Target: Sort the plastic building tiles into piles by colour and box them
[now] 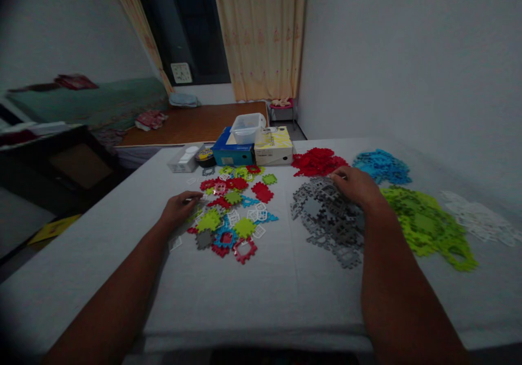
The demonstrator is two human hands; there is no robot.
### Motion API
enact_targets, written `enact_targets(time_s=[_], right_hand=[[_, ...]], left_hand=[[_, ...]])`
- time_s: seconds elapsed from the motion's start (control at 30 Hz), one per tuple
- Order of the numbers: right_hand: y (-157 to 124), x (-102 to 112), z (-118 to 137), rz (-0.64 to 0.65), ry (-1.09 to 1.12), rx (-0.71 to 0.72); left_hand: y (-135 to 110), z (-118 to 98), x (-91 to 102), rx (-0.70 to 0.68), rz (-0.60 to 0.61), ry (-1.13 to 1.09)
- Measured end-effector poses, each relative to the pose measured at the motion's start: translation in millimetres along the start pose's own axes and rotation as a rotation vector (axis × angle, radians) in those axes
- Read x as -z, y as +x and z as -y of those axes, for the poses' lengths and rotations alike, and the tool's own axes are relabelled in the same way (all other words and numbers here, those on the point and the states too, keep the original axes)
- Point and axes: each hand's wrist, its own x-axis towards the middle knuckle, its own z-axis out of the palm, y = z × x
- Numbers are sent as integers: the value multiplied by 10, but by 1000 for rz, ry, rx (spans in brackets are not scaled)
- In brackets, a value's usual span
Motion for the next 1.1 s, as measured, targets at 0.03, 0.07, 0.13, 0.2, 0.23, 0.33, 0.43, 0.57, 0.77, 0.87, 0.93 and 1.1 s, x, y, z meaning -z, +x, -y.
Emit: enact_targets(time_s=[0.03, 0.07, 0.13, 0.2, 0.23, 0.33, 0.43, 0.57, 0.77, 0.87, 0.93, 1.1], right_hand=[[-1, 2, 35, -34, -15, -13], [-3, 3, 97, -82, -12, -13], [-20, -16, 304, -198, 45, 20], [-66, -88, 598, -259, 140, 101], [-104, -151, 759, -247, 183, 162], [-277, -440, 1205, -67, 254, 407], [-494, -775, 1513, 164, 257, 613], [-718, -1060, 1753, 360, 231, 719], [-797, -1156, 1809, 405, 274, 725], [-806, -1169, 1742, 364, 324, 669], [-814, -1170, 1711, 346, 333, 633], [-821, -1148, 1718, 361, 310, 648]], left_hand=[[-3, -7, -4, 1, 0, -3], [-7, -13, -10, -3, 6, -9], [-16, -26, -30, -37, 36, -32], [-32, -56, -55, -102, 93, -58], [-42, -83, -66, -139, 135, -70], [-79, -193, -87, -228, 300, -119], [-103, -277, -97, -266, 415, -180], [-93, -232, -111, -191, 348, -187], [-44, -53, -89, -41, 134, -109], [-47, -60, -68, -64, 102, -117], [-60, -109, -56, -87, 146, -137], [-87, -231, -29, -206, 392, -167]])
